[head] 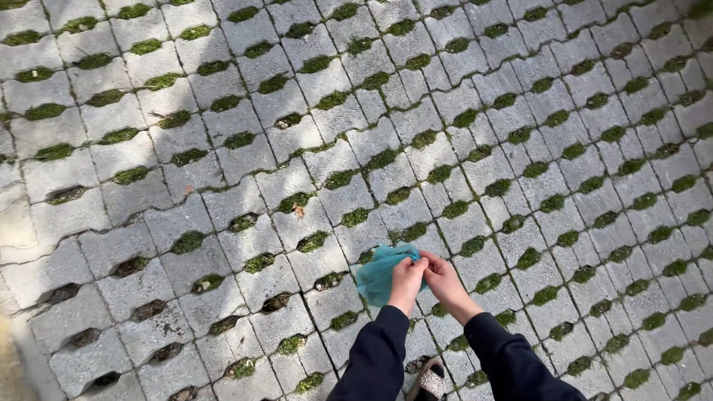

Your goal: The person picks grass from between concrete paving stones by hand and places the grass into a blue plastic bag.

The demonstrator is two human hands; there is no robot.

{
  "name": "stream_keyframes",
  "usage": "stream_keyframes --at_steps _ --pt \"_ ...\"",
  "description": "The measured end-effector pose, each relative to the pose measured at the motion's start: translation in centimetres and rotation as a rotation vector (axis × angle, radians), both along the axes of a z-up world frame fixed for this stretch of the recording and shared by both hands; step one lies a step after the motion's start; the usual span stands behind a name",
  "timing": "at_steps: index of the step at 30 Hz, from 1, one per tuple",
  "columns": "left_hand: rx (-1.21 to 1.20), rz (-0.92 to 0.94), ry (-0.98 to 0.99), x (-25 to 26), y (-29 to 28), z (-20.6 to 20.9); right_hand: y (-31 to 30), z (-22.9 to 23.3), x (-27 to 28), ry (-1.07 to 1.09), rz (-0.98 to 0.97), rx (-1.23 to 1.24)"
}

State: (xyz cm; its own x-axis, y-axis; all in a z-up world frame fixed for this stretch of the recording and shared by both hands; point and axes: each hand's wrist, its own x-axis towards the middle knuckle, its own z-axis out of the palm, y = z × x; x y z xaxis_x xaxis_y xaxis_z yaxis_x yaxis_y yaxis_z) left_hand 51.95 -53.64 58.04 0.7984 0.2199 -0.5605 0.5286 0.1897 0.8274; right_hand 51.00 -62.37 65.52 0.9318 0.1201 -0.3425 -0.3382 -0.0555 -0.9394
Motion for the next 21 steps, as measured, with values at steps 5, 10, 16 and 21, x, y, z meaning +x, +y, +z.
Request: stream_keyframes --at_steps 5,10,16,21 --pt "0.019 -0.162 0.05 4.0 -8.9 -2.2 -10.3 0.1 4.5 0.006 -0.031 -0.039" --pt "0.001 -0.214 0.143 4.3 -11.1 0.1 -14.2 -0.1 6.3 0.056 0.026 -0.085" --pt "-0.122 -0.165 0.036 7.1 -13.4 -0.2 -16.9 1.6 8.6 0.025 0.038 -0.042" --pt "-0.163 -0.146 -0.023 8.4 -15.5 0.5 -18.2 5.3 9.2 0.035 0.052 0.042"
